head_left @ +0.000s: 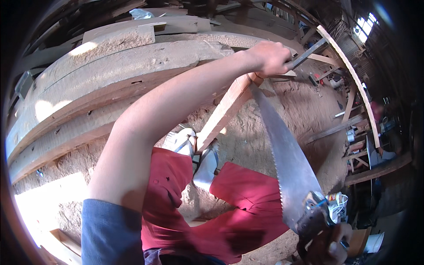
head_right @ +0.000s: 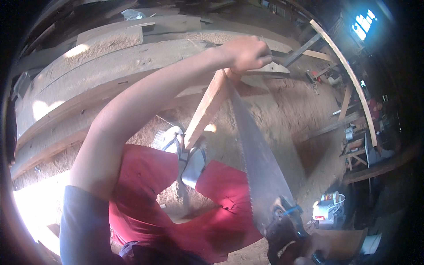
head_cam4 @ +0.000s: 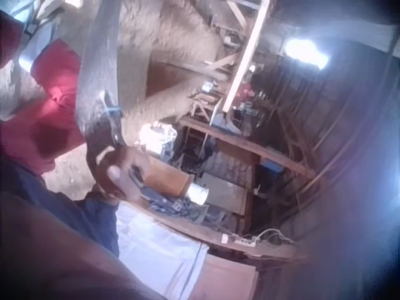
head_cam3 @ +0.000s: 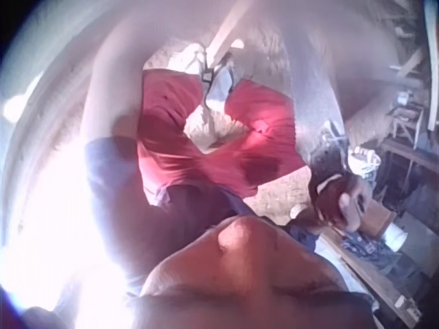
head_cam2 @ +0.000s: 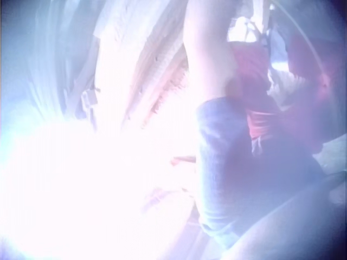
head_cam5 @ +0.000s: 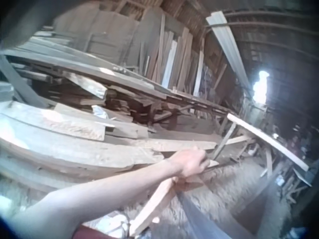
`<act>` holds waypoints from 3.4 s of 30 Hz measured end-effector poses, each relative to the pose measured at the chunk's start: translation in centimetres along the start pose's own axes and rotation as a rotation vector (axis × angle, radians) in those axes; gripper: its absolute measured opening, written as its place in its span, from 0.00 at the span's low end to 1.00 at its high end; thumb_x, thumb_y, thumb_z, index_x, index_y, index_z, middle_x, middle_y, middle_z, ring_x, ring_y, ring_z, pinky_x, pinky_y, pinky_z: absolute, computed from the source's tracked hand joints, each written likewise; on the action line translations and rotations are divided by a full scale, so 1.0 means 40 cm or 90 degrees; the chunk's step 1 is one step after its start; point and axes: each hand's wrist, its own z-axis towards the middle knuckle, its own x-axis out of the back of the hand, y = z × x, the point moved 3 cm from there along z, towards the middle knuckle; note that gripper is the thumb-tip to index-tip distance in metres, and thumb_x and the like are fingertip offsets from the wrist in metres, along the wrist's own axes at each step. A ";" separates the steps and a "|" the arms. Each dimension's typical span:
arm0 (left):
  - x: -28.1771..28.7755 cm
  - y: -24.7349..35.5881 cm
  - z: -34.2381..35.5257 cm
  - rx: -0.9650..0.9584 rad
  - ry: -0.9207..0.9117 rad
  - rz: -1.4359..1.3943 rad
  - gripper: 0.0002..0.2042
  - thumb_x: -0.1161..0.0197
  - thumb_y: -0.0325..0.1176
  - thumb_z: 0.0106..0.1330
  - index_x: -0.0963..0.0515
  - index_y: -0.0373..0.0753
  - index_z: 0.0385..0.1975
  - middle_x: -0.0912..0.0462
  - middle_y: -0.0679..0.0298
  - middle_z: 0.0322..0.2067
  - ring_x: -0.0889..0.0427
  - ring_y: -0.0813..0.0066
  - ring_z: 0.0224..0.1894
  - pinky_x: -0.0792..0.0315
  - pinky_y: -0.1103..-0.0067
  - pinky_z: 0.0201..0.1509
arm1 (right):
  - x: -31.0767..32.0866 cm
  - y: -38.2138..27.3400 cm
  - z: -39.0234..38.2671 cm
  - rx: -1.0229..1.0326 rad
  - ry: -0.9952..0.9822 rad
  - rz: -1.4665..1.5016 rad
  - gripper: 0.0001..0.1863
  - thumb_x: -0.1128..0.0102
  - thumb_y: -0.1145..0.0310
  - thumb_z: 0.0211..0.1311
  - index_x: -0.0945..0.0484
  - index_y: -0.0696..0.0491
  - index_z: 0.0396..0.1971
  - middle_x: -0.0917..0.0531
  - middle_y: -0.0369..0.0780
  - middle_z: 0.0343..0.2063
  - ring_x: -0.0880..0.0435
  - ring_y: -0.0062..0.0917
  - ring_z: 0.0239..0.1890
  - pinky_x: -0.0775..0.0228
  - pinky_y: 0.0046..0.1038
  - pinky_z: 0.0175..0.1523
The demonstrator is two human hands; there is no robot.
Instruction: The person sits on the floor and uses a hand saw to cut a thin wooden plank. They hold the wood steady with their left hand and saw with their right hand, eventually completing the cut and separating the piece.
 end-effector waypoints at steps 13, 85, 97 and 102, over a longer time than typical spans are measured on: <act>-0.043 0.076 -0.021 -0.104 -0.040 0.034 0.18 0.50 0.41 0.66 0.18 0.32 0.33 0.17 0.44 0.29 0.16 0.44 0.37 0.24 0.57 0.47 | -0.112 -0.016 -0.029 0.107 0.550 -0.244 0.06 0.65 0.77 0.73 0.44 0.52 0.34 0.42 0.35 0.07 0.45 0.19 0.04 0.51 0.25 0.06; -0.001 0.043 -0.025 -0.021 -0.024 0.030 0.21 0.53 0.45 0.70 0.17 0.35 0.37 0.15 0.45 0.32 0.16 0.46 0.40 0.24 0.57 0.49 | -0.086 -0.014 0.021 -0.034 0.562 -0.375 0.06 0.60 0.79 0.71 0.42 0.52 0.35 0.40 0.35 0.09 0.46 0.17 0.05 0.50 0.26 0.06; -0.033 0.076 -0.022 -0.156 -0.062 -0.021 0.23 0.54 0.45 0.68 0.21 0.28 0.30 0.19 0.40 0.29 0.19 0.40 0.36 0.27 0.54 0.44 | -0.090 -0.019 0.006 0.050 0.550 -0.330 0.05 0.55 0.75 0.74 0.31 0.59 0.45 0.31 0.34 0.09 0.31 0.20 0.07 0.34 0.26 0.13; -0.009 -0.019 -0.020 -0.100 -0.013 -0.013 0.23 0.53 0.46 0.67 0.20 0.31 0.31 0.18 0.42 0.29 0.18 0.41 0.36 0.25 0.55 0.45 | -0.099 -0.018 -0.035 -0.003 0.457 -0.311 0.03 0.52 0.75 0.73 0.31 0.57 0.41 0.29 0.34 0.11 0.29 0.20 0.08 0.31 0.26 0.15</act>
